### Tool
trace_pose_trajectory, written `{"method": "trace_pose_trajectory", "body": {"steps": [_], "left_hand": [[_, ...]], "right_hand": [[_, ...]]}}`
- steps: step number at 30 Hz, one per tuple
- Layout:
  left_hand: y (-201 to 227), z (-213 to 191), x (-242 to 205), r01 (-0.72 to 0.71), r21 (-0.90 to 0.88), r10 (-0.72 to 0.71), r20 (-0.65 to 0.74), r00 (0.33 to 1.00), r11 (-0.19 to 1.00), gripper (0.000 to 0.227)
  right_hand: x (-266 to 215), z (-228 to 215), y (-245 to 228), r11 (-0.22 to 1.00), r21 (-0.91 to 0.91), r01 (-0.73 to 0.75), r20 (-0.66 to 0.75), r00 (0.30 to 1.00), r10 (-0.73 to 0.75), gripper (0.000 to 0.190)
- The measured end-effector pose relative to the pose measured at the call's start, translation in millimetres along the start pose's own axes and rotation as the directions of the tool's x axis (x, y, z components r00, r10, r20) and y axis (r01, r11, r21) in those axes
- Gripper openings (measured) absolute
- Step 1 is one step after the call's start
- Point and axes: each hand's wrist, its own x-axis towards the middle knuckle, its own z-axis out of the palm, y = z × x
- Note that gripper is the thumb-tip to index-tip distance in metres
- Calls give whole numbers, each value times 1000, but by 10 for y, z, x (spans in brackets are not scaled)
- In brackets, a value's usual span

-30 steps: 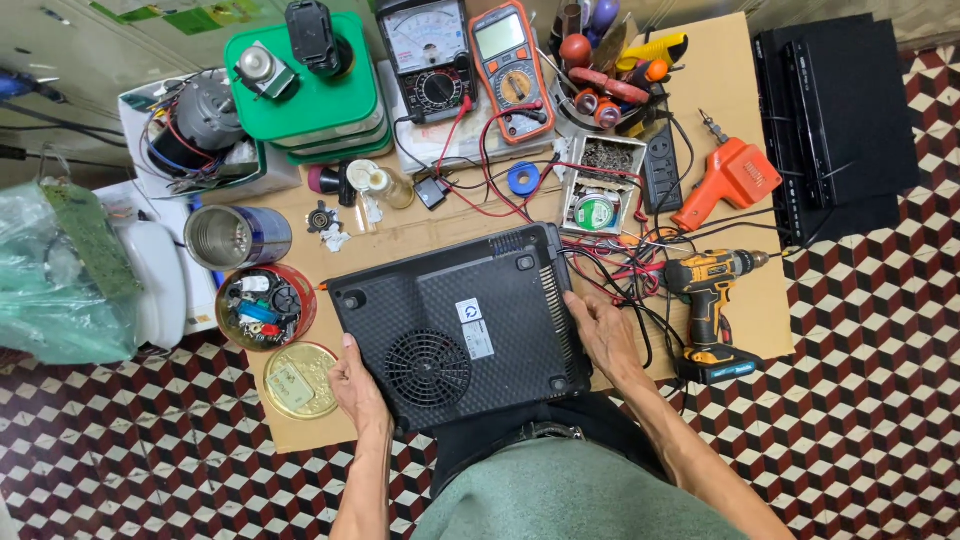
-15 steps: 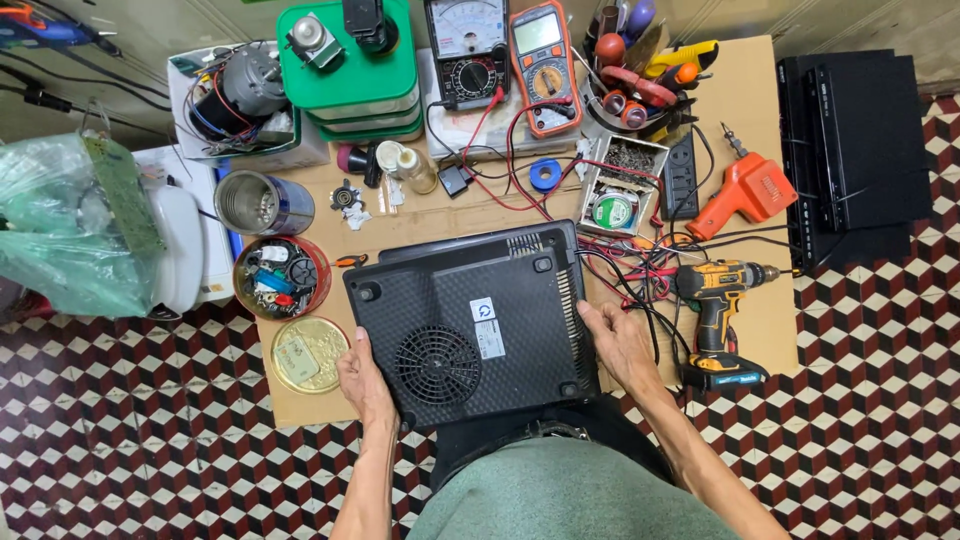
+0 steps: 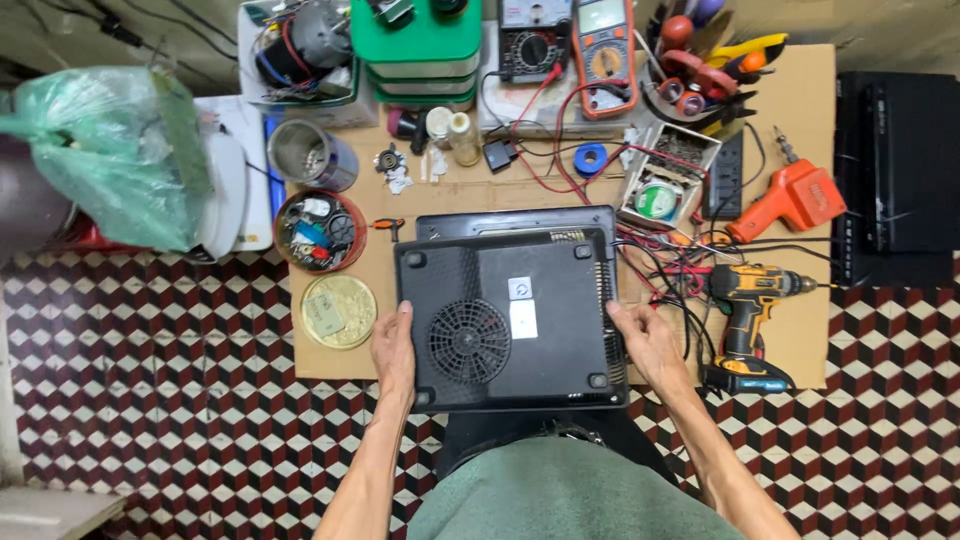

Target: Disassembling an induction cooker to access internal components for repair.

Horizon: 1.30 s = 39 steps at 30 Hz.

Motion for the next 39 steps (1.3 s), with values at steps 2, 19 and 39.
{"method": "trace_pose_trajectory", "body": {"steps": [2,19,39], "left_hand": [[90,-62,-17,24,76,-32,102,994,997,61],[347,-342,-43,60,174,-125,393,911,983,75],[1121,-504,-227,81,283,-189,378,907,956,59]], "right_hand": [[26,-11,19,998,-55,-43,0,999,43,58],[26,-201,-120,999,-10,31,58,998,-30,63],[365,-487,-243,941,324,-93,191,981,31,27]]}}
